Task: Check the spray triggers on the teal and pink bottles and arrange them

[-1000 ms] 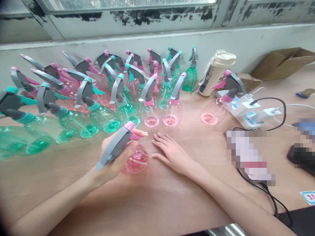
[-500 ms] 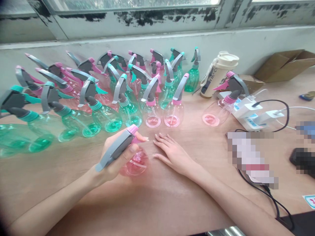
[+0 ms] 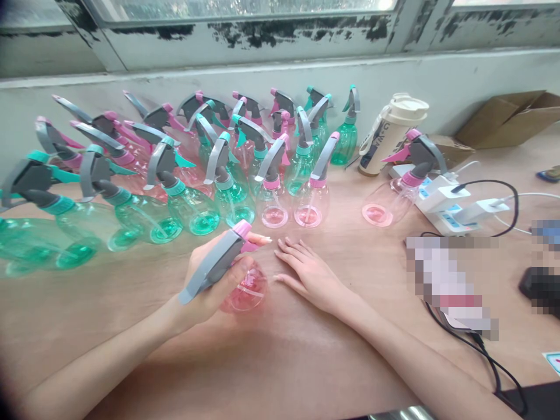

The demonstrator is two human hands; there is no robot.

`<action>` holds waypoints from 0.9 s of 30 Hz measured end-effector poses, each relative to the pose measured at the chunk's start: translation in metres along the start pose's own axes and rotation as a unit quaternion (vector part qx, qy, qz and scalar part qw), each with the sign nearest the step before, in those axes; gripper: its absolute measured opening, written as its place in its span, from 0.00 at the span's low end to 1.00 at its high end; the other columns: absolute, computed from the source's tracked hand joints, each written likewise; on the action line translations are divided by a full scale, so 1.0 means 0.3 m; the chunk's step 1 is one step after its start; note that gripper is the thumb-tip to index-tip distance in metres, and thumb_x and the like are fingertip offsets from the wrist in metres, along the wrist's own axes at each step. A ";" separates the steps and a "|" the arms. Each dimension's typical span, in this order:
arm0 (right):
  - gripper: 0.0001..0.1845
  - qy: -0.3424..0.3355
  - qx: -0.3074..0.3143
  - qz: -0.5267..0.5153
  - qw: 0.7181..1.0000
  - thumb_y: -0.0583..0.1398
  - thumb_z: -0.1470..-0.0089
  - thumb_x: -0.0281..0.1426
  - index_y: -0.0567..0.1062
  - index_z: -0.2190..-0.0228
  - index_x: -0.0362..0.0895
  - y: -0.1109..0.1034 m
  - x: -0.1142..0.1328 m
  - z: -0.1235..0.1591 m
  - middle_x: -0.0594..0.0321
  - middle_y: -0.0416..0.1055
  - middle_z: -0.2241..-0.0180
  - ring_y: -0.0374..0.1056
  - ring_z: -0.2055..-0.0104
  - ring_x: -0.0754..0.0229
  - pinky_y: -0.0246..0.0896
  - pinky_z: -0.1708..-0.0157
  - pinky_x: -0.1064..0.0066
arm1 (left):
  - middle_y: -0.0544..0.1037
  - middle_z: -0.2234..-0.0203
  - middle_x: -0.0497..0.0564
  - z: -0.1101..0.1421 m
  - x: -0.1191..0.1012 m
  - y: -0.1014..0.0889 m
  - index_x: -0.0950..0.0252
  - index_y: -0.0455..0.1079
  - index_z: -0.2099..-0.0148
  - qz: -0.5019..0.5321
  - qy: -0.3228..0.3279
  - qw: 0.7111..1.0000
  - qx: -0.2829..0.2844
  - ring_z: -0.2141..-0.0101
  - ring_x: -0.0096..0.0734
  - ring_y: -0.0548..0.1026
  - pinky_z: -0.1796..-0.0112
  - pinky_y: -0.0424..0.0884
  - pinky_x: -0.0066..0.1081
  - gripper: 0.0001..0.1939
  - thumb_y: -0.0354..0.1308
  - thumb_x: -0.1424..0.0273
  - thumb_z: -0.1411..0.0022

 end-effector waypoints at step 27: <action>0.25 0.010 0.004 0.000 1.000 0.54 0.37 0.40 0.67 0.43 0.42 -0.002 0.006 -0.001 0.50 0.60 0.37 0.53 0.34 0.49 0.48 0.35 0.46 | 0.76 0.67 0.52 -0.017 -0.027 -0.004 0.65 0.69 0.58 -0.049 0.028 0.998 -0.010 0.67 0.33 0.76 0.63 0.72 0.31 0.06 0.54 0.70 0.35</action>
Point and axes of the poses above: each hand's wrist, its own z-axis away from the middle knuckle, its own y-axis out of the palm, x = y × z, the point moved 9 cm from there along -z, towards the middle knuckle
